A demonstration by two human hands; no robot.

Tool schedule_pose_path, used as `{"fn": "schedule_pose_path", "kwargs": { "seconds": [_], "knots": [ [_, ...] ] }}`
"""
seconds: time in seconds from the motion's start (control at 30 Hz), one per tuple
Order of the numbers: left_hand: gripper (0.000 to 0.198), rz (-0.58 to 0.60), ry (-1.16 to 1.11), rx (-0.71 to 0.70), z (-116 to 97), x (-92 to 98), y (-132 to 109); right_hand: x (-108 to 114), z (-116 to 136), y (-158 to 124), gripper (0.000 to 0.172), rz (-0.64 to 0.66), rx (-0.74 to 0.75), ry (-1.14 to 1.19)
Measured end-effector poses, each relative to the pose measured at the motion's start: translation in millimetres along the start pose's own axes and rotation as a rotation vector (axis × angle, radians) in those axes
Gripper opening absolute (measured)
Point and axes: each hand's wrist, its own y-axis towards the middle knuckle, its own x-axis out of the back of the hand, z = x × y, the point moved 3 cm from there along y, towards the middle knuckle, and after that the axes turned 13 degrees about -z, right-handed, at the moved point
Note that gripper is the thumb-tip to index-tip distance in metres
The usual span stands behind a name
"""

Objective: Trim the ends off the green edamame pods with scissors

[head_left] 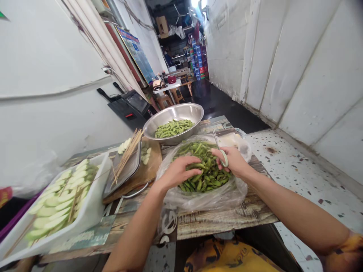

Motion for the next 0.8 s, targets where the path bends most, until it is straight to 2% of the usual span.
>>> {"fn": "schedule_pose_path", "kwargs": {
  "seconds": [0.17,0.3,0.37,0.43,0.5,0.63,0.7,0.8],
  "knots": [
    [0.031,0.134,-0.037,-0.114,1.9,6.9,5.5,3.1,5.6,-2.0,0.040,-0.036,0.042,-0.035],
    [0.015,0.139,-0.016,-0.158,-3.3,10.4,16.1,4.7,9.4,-3.5,0.040,-0.059,0.063,-0.082],
    [0.012,0.053,-0.004,-0.152,-6.6,13.5,22.7,4.7,13.3,-6.1,0.038,-0.055,0.078,-0.085],
    [0.012,-0.123,-0.043,-0.064,-6.3,17.2,28.7,3.3,16.6,-10.1,0.038,-0.022,0.077,-0.073],
    [0.016,-0.269,-0.179,0.094,-2.4,16.0,31.3,0.5,17.2,-15.1,0.039,0.056,0.039,-0.060],
    [0.024,-0.305,-0.511,0.372,3.7,-3.3,25.6,-2.9,13.6,-25.1,0.041,0.237,-0.057,-0.113],
    [0.026,-0.350,-0.584,0.429,3.6,-9.6,19.7,-2.4,12.6,-28.7,0.038,0.302,-0.084,-0.178],
    [0.030,-0.387,-0.625,0.441,2.7,-10.7,12.5,-1.9,13.6,-32.4,0.038,0.362,-0.112,-0.248]
  ]
}}
